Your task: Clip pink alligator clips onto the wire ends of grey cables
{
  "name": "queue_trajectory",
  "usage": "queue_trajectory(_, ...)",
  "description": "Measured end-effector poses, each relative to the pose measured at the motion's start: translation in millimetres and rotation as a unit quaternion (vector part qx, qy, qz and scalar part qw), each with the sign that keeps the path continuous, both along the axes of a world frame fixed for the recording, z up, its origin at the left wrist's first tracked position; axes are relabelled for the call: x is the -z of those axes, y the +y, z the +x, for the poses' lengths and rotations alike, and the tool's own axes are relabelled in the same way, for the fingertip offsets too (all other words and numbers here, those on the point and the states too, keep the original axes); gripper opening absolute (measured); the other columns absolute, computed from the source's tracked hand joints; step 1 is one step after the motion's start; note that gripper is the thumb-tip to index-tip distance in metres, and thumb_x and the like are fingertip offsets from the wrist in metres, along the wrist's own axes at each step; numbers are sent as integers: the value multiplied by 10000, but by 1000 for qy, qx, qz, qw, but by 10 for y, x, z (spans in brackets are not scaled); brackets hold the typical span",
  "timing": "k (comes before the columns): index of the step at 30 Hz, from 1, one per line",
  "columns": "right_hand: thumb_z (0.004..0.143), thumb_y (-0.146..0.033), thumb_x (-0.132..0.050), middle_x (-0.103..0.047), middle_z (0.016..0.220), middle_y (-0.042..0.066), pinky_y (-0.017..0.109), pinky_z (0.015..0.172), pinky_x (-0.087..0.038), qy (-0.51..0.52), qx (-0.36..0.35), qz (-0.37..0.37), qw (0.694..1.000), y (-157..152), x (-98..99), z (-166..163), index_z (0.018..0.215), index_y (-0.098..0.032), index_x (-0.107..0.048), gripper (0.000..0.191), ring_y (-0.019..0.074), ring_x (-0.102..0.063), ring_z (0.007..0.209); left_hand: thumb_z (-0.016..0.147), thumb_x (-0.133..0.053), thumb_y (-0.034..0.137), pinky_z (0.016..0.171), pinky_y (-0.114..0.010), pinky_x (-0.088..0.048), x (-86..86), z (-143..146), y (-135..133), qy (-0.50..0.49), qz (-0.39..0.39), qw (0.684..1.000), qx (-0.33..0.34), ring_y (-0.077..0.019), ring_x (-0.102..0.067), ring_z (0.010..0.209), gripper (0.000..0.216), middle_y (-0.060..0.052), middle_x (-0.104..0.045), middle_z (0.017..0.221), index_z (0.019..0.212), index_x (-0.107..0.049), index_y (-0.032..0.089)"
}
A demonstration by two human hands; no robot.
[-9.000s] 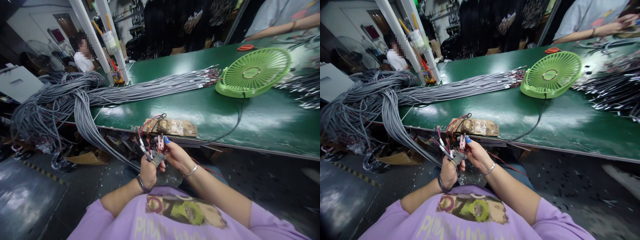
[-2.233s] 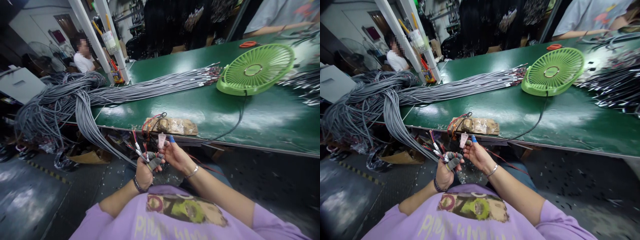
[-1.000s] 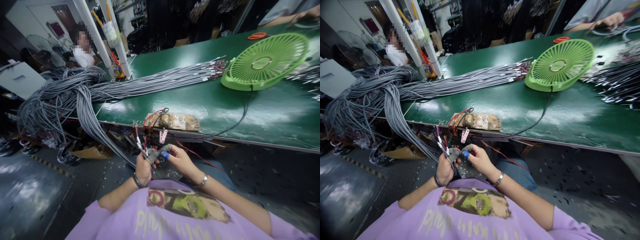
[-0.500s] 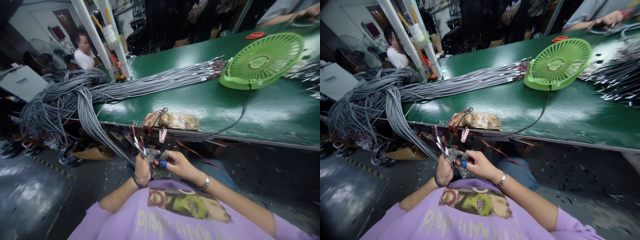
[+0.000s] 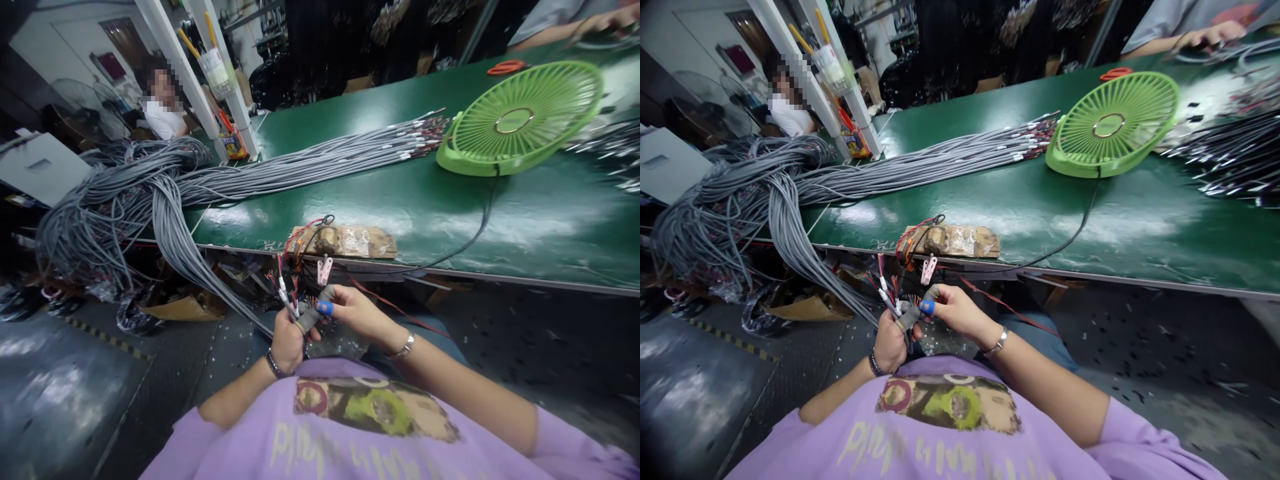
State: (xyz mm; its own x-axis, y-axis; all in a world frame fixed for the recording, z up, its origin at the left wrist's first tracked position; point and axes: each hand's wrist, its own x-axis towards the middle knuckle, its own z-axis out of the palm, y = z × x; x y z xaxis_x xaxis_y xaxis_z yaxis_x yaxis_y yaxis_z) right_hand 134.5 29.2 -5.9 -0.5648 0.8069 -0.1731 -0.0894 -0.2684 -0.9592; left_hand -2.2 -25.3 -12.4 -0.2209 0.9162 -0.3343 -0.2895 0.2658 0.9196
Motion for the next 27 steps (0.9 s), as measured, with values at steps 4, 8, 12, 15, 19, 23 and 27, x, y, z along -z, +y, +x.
queue_trajectory(4, 585, -555, -787, -596, 611, -19, 260, 609, -367, 7, 27, -10, 1000, -21, 27, 19, 633, -167, -572, 446, 106, -483, 600, 543, -785, 542, 357, -204, -291, -24, -14, 7, 12, 15, 1000, -5, -88, -483, 345, 434, -35, -657, 529, 600, -602, 153)
queue_trajectory(8, 588, -564, -783, -579, 579, -37, 258, 589, -356, 29, 34, -30, 999, -35, -33, 11, 670, -179, -554, 455, 103, -478, 572, 565, -781, 522, 360, -198, -280, -11, -13, 4, 18, 10, 1000, 15, -86, -489, 346, 413, -45, -673, 551, 614, -611, 149)
queue_trajectory(12, 585, -534, -795, -572, 553, -36, 258, 577, -357, 34, -5, -50, 998, -28, -25, -7, 667, -175, -550, 442, 102, -481, 548, 539, -793, 543, 348, -198, -278, -7, -4, -7, 15, -8, 999, 30, -97, -497, 338, 443, -36, -662, 532, 627, -593, 157)
queue_trajectory(15, 604, -514, -783, -575, 543, -31, 259, 573, -359, 34, -8, -56, 998, -22, 21, -16, 653, -173, -554, 413, 103, -480, 539, 526, -802, 541, 339, -198, -277, -5, -7, -18, 13, -11, 999, 33, -102, -501, 336, 450, -29, -654, 522, 618, -577, 163)
queue_trajectory(19, 628, -448, -769, -582, 573, -25, 270, 601, -386, 34, 29, -17, 999, -42, 38, -19, 634, -176, -580, 332, 113, -495, 571, 553, -791, 532, 340, -196, -281, 25, -11, -20, 16, 4, 1000, 3, -94, -483, 327, 428, -10, -621, 474, 599, -582, 162)
queue_trajectory(23, 647, -403, -742, -602, 602, -13, 291, 633, -414, 34, 74, 21, 996, -111, 47, -28, 651, -184, -622, 250, 134, -514, 602, 575, -786, 516, 353, -194, -295, 29, 0, -4, 13, 16, 1000, -15, -86, -471, 328, 409, 0, -594, 439, 586, -583, 160)
queue_trajectory(27, 652, -383, -714, -527, 558, -32, 282, 572, -389, 100, 114, -76, 985, -161, 151, -60, 669, -194, -599, 222, 124, -469, 547, 554, -792, 519, 340, -198, -277, -35, 18, -3, -5, -3, 1000, 30, -92, -492, 340, 418, -52, -669, 537, 601, -609, 146)
